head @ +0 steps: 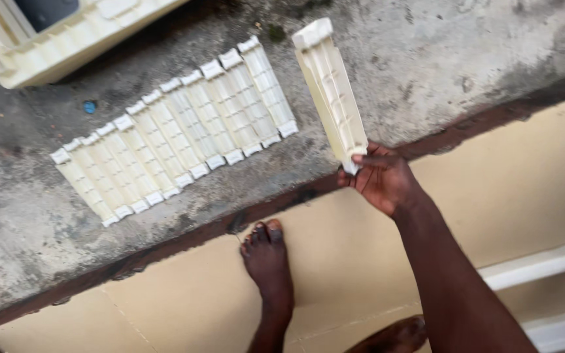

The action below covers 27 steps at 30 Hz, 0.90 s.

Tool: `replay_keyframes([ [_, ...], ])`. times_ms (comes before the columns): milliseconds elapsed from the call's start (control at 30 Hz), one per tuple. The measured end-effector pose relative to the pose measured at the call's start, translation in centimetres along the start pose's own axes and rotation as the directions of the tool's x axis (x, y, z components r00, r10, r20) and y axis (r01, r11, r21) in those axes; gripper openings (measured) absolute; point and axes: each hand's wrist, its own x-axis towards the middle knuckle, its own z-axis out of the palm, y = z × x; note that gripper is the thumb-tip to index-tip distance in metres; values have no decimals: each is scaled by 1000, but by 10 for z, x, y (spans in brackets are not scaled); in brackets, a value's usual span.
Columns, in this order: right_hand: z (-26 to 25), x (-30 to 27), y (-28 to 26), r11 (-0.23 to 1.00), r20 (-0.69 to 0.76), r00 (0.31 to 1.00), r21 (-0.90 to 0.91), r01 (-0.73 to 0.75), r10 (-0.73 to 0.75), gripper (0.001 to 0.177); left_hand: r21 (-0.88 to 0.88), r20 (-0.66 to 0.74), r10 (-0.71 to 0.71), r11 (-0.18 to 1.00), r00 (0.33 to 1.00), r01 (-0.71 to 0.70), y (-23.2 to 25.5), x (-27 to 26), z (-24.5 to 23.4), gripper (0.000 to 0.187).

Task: The person assembles a white plastic frame by inserting multiple small plastic strips into designated slots on a larger frame. They repeatedly pick up strips from a pile on the floor and fit them into the frame, adjusting the frame's position as needed.

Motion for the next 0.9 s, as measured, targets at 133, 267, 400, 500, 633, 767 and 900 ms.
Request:
replay_keyframes([
  [133,-7,-76,5,990,163,986,125,-67,46,56,4,-57,12,1000,998,-12,9,-3,-7,21],
  [267,-20,-136,28,970,333,939,242,8,-91,58,-204,119,-155,963,981,177,31,-15,-42,32],
  [400,-37,-184,58,964,378,916,263,30,-132,47,-324,906,-236,148,351,935,83,-111,-127,57],
  [500,-42,-212,84,974,393,905,210,84,-163,45,-156,988,-16,-164,156,974,94,-122,-149,65],
  [633,-43,-242,103,966,436,890,259,18,-134,43,-216,942,167,-358,290,908,93,-127,-158,68],
  [767,-44,-263,105,980,365,911,134,149,-189,49,-348,909,159,-215,385,912,101,-137,-160,54],
  [900,-64,-275,114,955,206,948,221,198,-244,58,-458,845,182,-241,503,856,106,-137,-165,52],
])
